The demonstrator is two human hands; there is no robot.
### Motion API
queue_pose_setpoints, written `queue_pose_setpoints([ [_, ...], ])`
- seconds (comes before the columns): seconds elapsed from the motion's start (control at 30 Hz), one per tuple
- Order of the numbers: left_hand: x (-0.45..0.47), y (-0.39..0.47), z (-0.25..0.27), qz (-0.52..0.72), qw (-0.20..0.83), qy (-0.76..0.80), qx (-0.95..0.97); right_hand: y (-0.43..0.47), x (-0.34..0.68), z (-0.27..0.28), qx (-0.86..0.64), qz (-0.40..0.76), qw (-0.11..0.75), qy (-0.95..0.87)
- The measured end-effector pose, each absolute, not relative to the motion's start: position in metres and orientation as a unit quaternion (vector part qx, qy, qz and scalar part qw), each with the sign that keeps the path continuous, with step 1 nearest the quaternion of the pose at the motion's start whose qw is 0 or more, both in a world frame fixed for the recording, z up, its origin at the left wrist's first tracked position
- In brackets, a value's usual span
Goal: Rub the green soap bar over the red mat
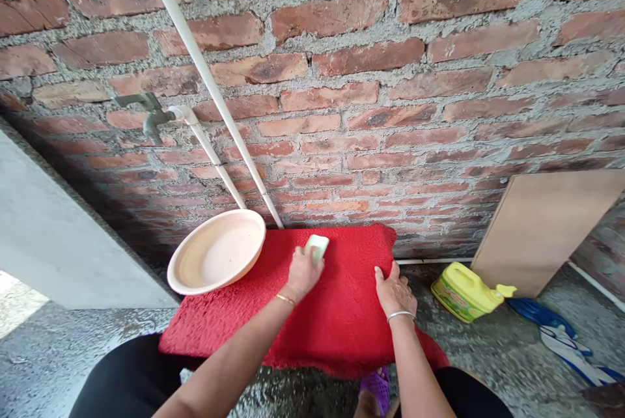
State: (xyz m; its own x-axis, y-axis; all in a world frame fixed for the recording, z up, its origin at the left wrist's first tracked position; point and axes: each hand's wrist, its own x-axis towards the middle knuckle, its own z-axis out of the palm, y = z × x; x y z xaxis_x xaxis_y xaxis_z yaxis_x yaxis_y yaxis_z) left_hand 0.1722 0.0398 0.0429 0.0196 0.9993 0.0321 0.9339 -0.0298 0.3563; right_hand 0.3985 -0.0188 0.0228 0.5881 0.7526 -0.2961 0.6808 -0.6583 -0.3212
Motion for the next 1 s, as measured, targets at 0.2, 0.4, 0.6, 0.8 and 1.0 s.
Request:
queue_pose_setpoints([
  [0.2,0.195,-0.01,0.029,0.128,0.234,0.377,0.887,-0.02,0.398,0.022,-0.885,0.197,0.085,-0.414],
  [0.4,0.147,0.063,0.053,0.165,0.126,0.687,0.696,-0.018,0.398,0.022,-0.888,0.201,0.084,-0.406],
  [0.6,0.162,0.069,0.052,0.15,0.091,0.713,0.679,-0.018,0.398,0.02,-0.887,0.203,0.086,-0.405],
  [0.8,0.203,0.01,0.041,0.116,0.223,0.411,0.876,-0.019,0.398,0.021,-0.886,0.2,0.087,-0.409],
  [1.0,0.169,0.059,0.06,0.156,0.174,0.647,0.726,-0.018,0.398,0.02,-0.889,0.2,0.089,-0.403],
])
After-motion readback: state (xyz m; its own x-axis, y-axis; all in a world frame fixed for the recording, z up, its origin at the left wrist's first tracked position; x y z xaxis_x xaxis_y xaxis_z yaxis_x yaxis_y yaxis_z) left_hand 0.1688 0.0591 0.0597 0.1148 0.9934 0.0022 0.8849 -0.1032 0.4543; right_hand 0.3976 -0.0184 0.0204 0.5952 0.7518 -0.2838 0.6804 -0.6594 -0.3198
